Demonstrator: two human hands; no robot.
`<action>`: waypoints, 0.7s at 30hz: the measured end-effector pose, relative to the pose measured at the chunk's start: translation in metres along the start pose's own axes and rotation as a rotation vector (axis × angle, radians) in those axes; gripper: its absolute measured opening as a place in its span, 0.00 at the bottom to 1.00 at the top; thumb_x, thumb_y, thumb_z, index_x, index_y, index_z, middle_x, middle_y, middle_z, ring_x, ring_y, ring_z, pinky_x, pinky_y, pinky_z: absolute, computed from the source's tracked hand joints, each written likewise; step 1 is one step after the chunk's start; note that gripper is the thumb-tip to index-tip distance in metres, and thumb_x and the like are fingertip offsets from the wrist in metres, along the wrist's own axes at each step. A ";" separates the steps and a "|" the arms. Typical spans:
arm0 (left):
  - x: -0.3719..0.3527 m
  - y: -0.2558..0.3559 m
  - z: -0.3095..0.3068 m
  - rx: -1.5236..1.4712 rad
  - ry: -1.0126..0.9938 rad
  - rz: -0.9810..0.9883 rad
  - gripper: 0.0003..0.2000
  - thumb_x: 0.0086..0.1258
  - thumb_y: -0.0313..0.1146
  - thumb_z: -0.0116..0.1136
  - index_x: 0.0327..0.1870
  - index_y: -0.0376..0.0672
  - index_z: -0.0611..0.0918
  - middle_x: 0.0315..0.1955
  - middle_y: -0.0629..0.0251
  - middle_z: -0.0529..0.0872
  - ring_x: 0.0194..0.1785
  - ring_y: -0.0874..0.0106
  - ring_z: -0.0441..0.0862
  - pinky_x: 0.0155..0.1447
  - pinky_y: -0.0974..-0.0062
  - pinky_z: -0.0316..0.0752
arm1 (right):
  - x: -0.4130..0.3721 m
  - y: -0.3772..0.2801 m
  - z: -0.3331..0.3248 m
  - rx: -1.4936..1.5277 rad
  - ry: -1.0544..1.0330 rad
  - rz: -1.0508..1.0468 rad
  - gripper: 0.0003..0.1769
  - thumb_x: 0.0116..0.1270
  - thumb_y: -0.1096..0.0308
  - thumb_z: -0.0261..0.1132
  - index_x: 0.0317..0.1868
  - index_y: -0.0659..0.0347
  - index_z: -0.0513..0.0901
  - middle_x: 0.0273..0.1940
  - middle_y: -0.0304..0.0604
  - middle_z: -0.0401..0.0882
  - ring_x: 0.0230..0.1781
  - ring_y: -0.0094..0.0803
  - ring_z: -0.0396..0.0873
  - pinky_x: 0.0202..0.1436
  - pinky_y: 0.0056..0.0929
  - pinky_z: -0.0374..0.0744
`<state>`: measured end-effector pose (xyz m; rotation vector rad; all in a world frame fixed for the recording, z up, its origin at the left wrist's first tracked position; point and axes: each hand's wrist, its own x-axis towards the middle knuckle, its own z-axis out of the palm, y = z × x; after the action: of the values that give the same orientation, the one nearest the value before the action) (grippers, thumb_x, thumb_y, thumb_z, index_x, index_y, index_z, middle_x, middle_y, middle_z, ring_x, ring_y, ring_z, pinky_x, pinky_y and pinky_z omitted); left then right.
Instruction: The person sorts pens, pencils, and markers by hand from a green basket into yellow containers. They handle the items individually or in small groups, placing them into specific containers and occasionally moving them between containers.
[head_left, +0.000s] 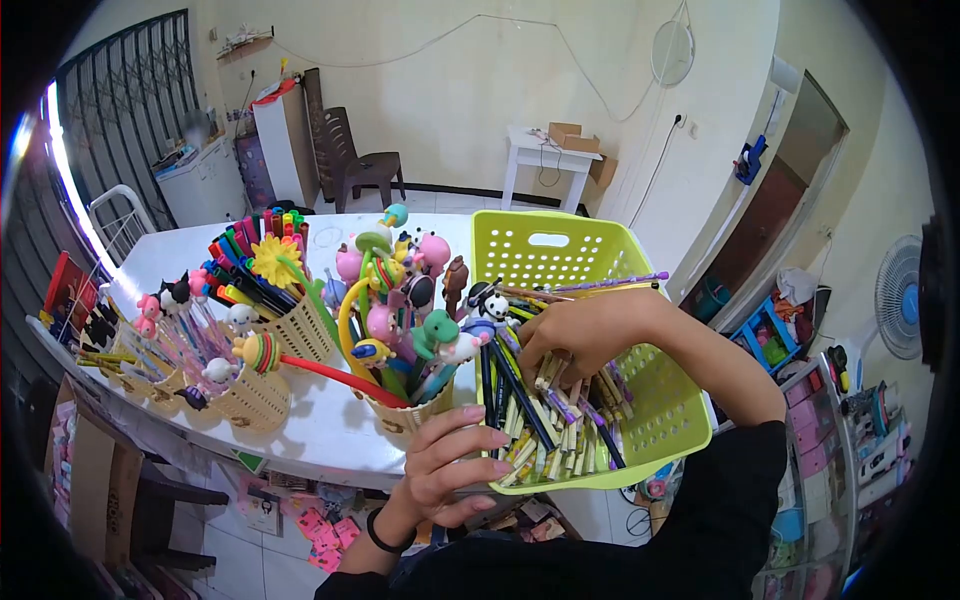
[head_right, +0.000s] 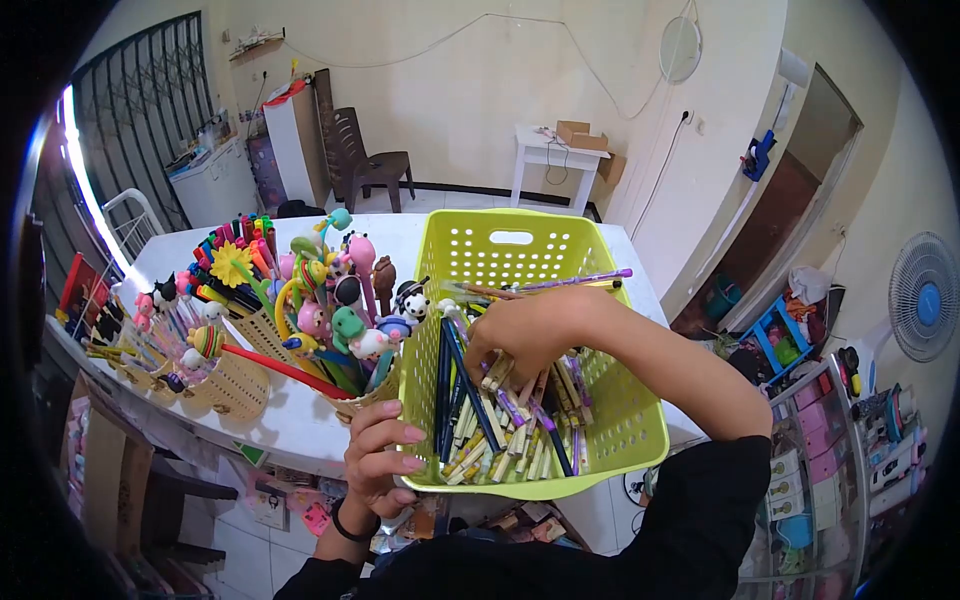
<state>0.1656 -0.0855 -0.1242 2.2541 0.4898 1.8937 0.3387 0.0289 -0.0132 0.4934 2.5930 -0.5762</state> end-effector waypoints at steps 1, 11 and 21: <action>0.000 0.000 0.001 -0.002 0.008 0.002 0.13 0.56 0.43 0.50 0.37 0.45 0.77 0.39 0.61 0.77 0.49 0.58 0.68 0.50 0.66 0.65 | 0.000 0.001 0.001 0.003 0.004 -0.018 0.17 0.42 0.73 0.63 0.38 0.59 0.75 0.36 0.44 0.71 0.38 0.37 0.71 0.42 0.31 0.69; -0.002 0.004 0.004 0.015 0.039 -0.030 0.13 0.55 0.41 0.52 0.36 0.44 0.76 0.38 0.59 0.77 0.48 0.57 0.69 0.51 0.66 0.64 | -0.001 0.003 0.004 0.160 -0.002 -0.123 0.11 0.44 0.71 0.62 0.33 0.56 0.81 0.30 0.41 0.76 0.32 0.33 0.73 0.36 0.28 0.70; 0.005 0.015 -0.001 0.065 0.003 -0.093 0.13 0.55 0.41 0.51 0.36 0.42 0.75 0.38 0.57 0.77 0.49 0.56 0.69 0.52 0.65 0.63 | -0.010 -0.018 -0.007 -0.300 0.495 0.100 0.06 0.49 0.71 0.59 0.30 0.61 0.78 0.27 0.44 0.77 0.28 0.37 0.76 0.32 0.31 0.73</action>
<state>0.1675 -0.0978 -0.1149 2.2267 0.6530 1.8619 0.3372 0.0148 0.0028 0.7304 3.0204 -0.0204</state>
